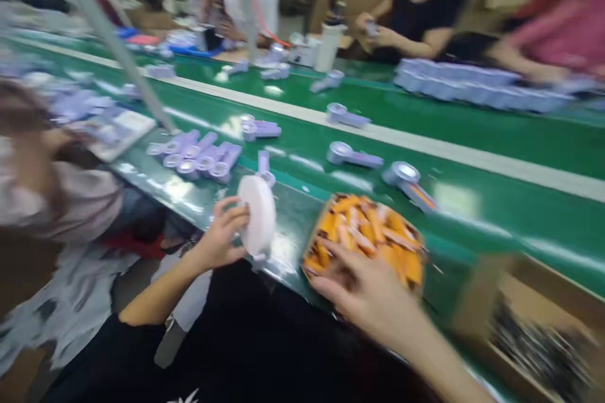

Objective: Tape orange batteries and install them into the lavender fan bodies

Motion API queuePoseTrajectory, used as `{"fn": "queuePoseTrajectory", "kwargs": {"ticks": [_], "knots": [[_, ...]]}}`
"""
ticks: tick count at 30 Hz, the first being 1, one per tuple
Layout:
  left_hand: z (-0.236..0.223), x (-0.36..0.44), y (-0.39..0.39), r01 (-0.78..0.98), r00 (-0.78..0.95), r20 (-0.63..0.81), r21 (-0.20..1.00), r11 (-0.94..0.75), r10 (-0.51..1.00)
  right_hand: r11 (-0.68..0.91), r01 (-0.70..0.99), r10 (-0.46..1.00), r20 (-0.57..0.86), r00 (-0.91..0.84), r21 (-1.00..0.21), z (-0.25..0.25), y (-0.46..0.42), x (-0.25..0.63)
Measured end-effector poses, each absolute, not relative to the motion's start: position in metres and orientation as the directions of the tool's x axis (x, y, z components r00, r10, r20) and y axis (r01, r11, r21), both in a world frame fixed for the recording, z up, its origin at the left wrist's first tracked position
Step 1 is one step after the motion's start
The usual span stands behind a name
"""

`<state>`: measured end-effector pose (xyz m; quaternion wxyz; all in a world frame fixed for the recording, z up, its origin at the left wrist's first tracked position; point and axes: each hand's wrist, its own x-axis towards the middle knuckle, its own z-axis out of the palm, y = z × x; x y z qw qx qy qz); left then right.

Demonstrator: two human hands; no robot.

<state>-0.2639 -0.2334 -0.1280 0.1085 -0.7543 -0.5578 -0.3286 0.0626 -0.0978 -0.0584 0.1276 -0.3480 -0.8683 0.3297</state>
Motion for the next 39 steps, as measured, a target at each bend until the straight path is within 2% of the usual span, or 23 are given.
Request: {"fn": "queuePoseTrajectory", "kwargs": {"ticks": [1, 3, 5, 7, 10, 12, 13, 15, 16, 18, 20, 22, 23, 25, 27, 28, 29, 30, 32, 34, 39], "knots": [[-0.129, -0.26, -0.232, 0.908, 0.154, 0.649, 0.205, -0.366, 0.745, 0.435, 0.49, 0.625, -0.138, -0.768, -0.755, -0.064, -0.121, 0.051], [-0.134, -0.255, -0.224, 0.888, 0.166, 0.684, 0.21, -0.409, 0.711, 0.265, 0.391, 0.506, -0.218, -0.834, -0.882, -0.079, -0.152, 0.027], [-0.141, -0.251, -0.217, 0.861, 0.169, 0.698, 0.239, -0.449, 0.696, 0.236, 0.275, 0.471, -0.138, -0.871, -0.932, -0.098, -0.167, 0.01], [-0.147, -0.249, -0.215, 0.837, 0.12, 0.697, 0.312, -0.45, 0.707, 0.337, 0.23, 0.426, -0.069, -0.902, -0.913, -0.117, -0.179, 0.006], [-0.155, -0.253, -0.221, 0.777, -0.031, 0.618, 0.51, -0.371, 0.786, 0.573, 0.366, 0.365, -0.171, -0.915, -0.733, -0.132, -0.189, 0.014], [-0.159, -0.258, -0.225, 0.76, -0.087, 0.564, 0.571, -0.311, 0.821, 0.654, 0.435, 0.376, -0.234, -0.897, -0.619, -0.129, -0.185, 0.025], [-0.16, -0.26, -0.227, 0.773, -0.09, 0.561, 0.561, -0.297, 0.823, 0.663, 0.444, 0.402, -0.214, -0.89, -0.603, -0.122, -0.179, 0.031], [-0.162, -0.261, -0.227, 0.82, -0.048, 0.596, 0.482, -0.309, 0.802, 0.656, 0.476, 0.532, -0.09, -0.842, -0.586, -0.102, -0.161, 0.041], [-0.162, -0.26, -0.225, 0.841, -0.014, 0.618, 0.433, -0.326, 0.786, 0.643, 0.535, 0.631, -0.016, -0.775, -0.548, -0.091, -0.149, 0.043], [-0.159, -0.254, -0.221, 0.864, 0.056, 0.651, 0.349, -0.364, 0.757, 0.571, 0.718, 0.801, 0.076, -0.594, -0.398, -0.071, -0.123, 0.044], [-0.155, -0.246, -0.217, 0.872, 0.106, 0.664, 0.296, -0.39, 0.74, 0.466, 0.851, 0.88, 0.028, -0.474, -0.242, -0.058, -0.098, 0.039], [-0.15, -0.239, -0.215, 0.875, 0.133, 0.665, 0.269, -0.401, 0.735, 0.425, 0.884, 0.891, -0.083, -0.447, -0.195, -0.055, -0.078, 0.035], [-0.147, -0.236, -0.215, 0.877, 0.142, 0.663, 0.259, -0.404, 0.735, 0.421, 0.872, 0.882, -0.109, -0.458, -0.251, -0.055, -0.071, 0.035], [-0.143, -0.233, -0.217, 0.885, 0.162, 0.654, 0.235, -0.402, 0.739, 0.401, 0.751, 0.87, -0.039, -0.492, -0.524, -0.059, -0.062, 0.04], [-0.139, -0.233, -0.222, 0.895, 0.188, 0.645, 0.197, -0.399, 0.741, 0.335, 0.434, 0.874, 0.104, -0.474, -0.837, -0.063, -0.063, 0.048], [-0.138, -0.233, -0.224, 0.901, 0.202, 0.643, 0.174, -0.398, 0.738, 0.284, 0.242, 0.883, 0.154, -0.444, -0.928, -0.064, -0.066, 0.051], [-0.136, -0.233, -0.227, 0.905, 0.214, 0.643, 0.152, -0.396, 0.735, 0.231, 0.076, 0.891, 0.179, -0.418, -0.97, -0.066, -0.07, 0.054], [-0.134, -0.233, -0.229, 0.91, 0.224, 0.642, 0.133, -0.393, 0.734, 0.188, -0.046, 0.897, 0.191, -0.398, -0.981, -0.067, -0.076, 0.056], [-0.132, -0.231, -0.234, 0.916, 0.234, 0.634, 0.111, -0.386, 0.737, 0.166, -0.144, 0.901, 0.209, -0.379, -0.976, -0.069, -0.089, 0.057], [-0.13, -0.229, -0.237, 0.918, 0.244, 0.618, 0.101, -0.382, 0.748, 0.229, -0.108, 0.896, 0.253, -0.365, -0.967, -0.07, -0.102, 0.055], [-0.128, -0.224, -0.24, 0.912, 0.303, 0.583, 0.051, -0.407, 0.753, 0.401, 0.116, 0.885, 0.352, -0.305, -0.909, -0.07, -0.122, 0.05]]}}
